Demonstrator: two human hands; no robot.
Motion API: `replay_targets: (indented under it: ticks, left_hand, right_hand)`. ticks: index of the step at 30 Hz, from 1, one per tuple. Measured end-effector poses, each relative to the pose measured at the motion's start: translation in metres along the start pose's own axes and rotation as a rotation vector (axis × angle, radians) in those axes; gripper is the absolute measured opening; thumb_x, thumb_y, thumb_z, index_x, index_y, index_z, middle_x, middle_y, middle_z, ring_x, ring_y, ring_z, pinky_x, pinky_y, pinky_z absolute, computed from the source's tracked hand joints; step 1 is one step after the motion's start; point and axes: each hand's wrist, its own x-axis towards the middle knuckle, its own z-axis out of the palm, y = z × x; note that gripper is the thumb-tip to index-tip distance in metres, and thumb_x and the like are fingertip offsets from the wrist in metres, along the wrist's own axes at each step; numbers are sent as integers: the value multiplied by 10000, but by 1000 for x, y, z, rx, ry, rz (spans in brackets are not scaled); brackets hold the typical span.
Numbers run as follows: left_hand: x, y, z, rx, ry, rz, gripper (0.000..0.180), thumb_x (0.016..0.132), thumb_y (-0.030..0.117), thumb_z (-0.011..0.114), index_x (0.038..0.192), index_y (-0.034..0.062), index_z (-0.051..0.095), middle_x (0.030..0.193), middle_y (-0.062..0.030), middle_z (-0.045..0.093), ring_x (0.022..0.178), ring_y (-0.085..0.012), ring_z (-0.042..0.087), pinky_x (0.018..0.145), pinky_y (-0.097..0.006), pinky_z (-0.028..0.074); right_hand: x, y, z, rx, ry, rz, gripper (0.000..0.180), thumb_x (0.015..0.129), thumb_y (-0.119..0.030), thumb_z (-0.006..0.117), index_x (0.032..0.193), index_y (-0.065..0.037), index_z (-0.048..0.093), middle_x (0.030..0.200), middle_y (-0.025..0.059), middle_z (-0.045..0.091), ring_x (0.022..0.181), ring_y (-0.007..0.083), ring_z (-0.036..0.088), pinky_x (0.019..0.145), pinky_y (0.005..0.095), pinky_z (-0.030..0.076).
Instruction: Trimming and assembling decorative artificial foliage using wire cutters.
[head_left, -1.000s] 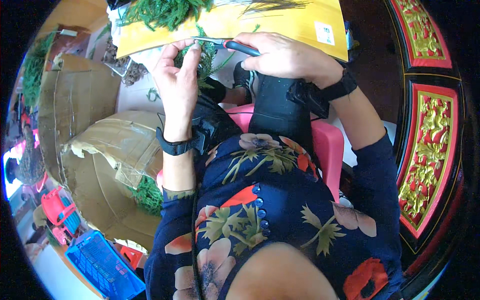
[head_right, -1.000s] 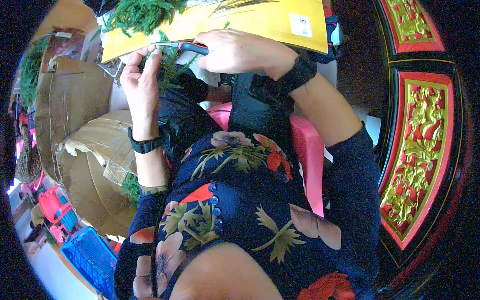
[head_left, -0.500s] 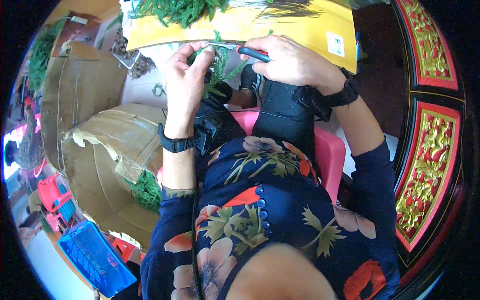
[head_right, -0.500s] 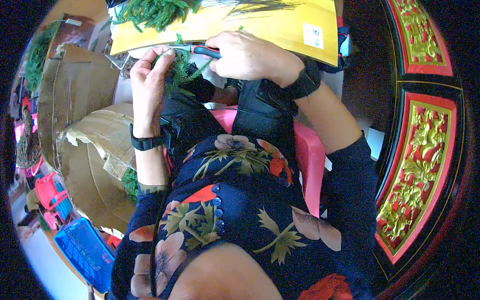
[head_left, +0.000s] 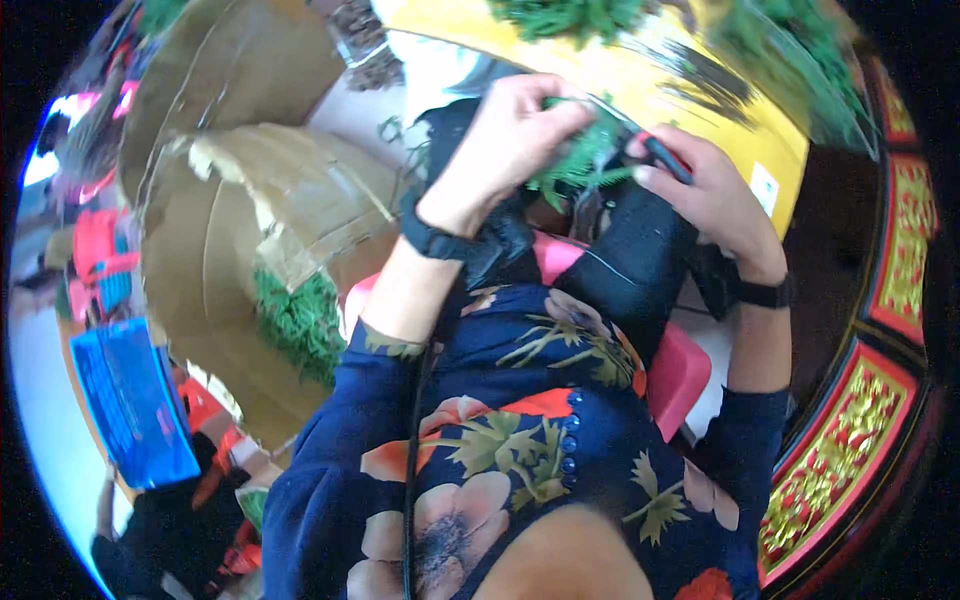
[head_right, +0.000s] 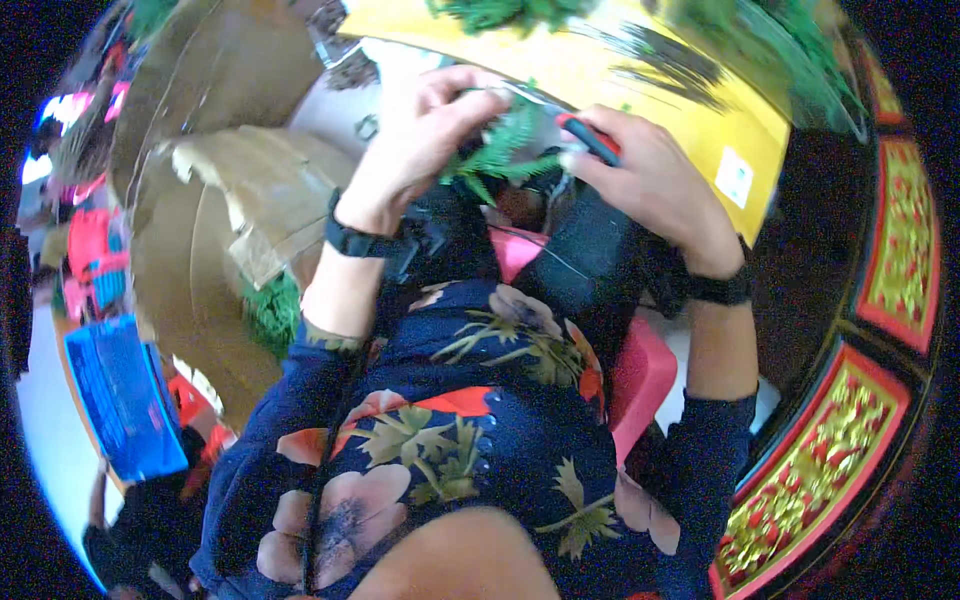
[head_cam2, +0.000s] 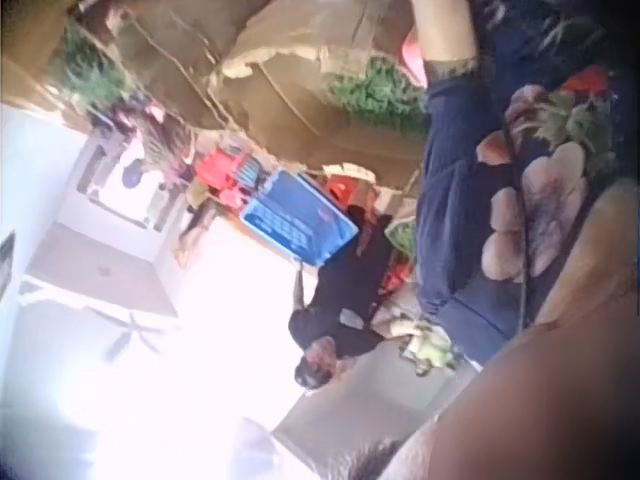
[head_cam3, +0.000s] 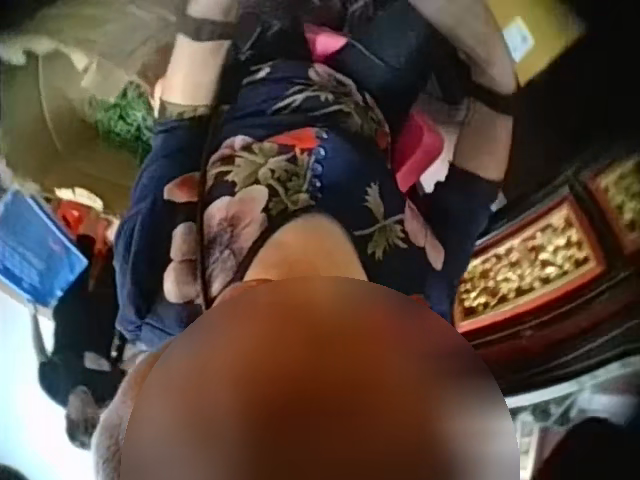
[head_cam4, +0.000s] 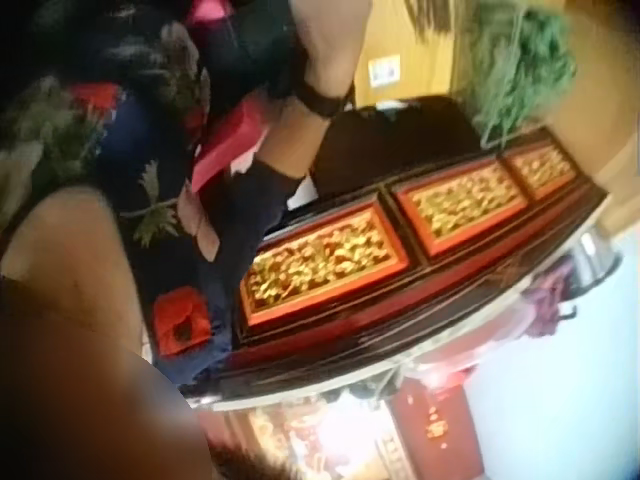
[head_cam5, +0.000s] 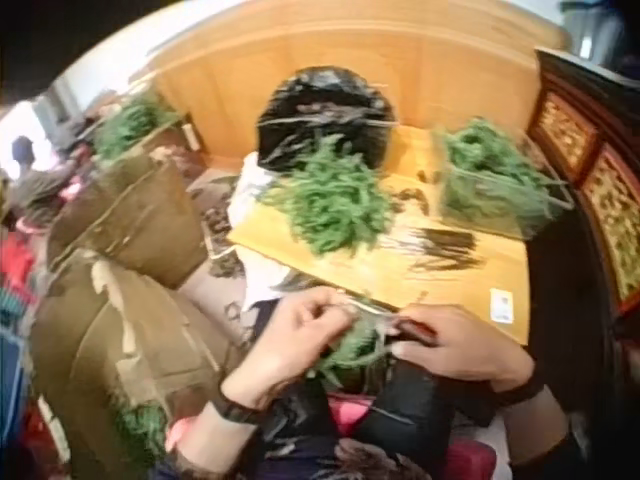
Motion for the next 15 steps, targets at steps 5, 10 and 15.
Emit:
replay_targets:
  ticks: [5, 10, 15]
  left_hand:
    - [-4, 3, -10, -11, -142, -84, 118, 822, 156, 591, 833, 46, 631, 678, 55, 554, 576, -16, 452, 519, -167, 343]
    - [2, 5, -10, -106, -254, -168, 130, 841, 183, 597, 862, 58, 624, 710, 68, 555, 595, -6, 452, 526, -159, 337]
    - [1, 15, -6, -41, -259, -151, 136, 820, 152, 631, 881, 31, 630, 728, 32, 588, 569, -23, 479, 503, -163, 361]
  right_hand:
    - [7, -9, 3, 70, -17, 21, 180, 802, -103, 591, 950, -9, 550, 839, 43, 570, 796, 127, 520, 758, 268, 415]
    - [5, -14, -2, 55, -5, 41, 174, 789, -109, 600, 924, -8, 559, 778, 78, 563, 745, 152, 536, 716, 275, 423]
    - [4, -7, -3, -1, 140, -70, 181, 749, -128, 630, 887, -17, 594, 727, 147, 564, 675, 245, 555, 663, 309, 441]
